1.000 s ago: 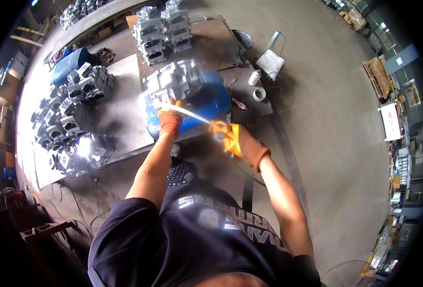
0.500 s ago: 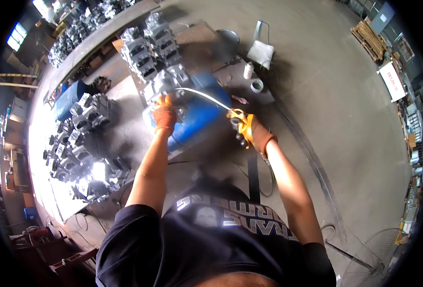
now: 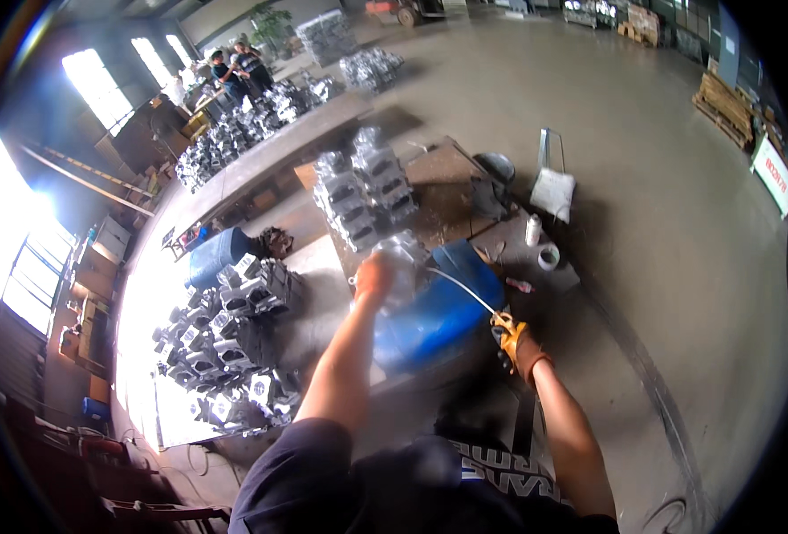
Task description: The person cleans several engine blocks one at a time using a pressurized air hose to blow out debris from the interior cavities and external surfaces while wearing gloves.
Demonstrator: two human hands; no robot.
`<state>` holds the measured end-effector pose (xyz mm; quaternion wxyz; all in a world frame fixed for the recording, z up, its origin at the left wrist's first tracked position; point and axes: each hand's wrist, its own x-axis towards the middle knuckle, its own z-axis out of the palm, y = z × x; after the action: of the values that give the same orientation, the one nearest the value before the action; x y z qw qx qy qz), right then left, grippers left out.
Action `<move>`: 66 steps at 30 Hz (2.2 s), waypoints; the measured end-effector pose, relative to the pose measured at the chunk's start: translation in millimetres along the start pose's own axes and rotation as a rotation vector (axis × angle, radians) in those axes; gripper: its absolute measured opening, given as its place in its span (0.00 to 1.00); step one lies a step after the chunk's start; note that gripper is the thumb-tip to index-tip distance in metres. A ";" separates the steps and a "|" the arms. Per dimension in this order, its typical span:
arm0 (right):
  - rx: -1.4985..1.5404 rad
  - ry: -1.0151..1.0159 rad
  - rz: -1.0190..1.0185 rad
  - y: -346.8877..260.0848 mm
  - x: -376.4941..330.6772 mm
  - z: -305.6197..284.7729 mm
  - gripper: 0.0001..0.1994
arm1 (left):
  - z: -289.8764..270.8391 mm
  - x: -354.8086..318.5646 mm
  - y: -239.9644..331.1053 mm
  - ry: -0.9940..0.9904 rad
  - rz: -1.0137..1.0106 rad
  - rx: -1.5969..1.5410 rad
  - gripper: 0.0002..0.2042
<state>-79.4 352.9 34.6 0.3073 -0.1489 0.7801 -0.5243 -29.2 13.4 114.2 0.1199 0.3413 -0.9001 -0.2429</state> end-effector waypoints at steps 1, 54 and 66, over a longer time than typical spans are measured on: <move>0.191 -0.123 0.032 -17.3 -10.2 13.6 0.14 | 16.0 25.6 -68.3 0.110 0.070 0.091 0.18; -1.162 -0.309 -0.282 44.5 -31.9 55.7 0.19 | 65.9 65.1 -138.1 -0.361 0.364 0.748 0.24; -1.207 -0.508 -0.388 52.2 5.7 65.2 0.40 | 41.1 43.1 -126.1 -0.381 0.265 0.656 0.40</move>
<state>-37.7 323.6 -31.7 0.2445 -0.5499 0.7986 0.0080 -6.6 -82.8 15.8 -0.1342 0.1911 -0.9722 0.0161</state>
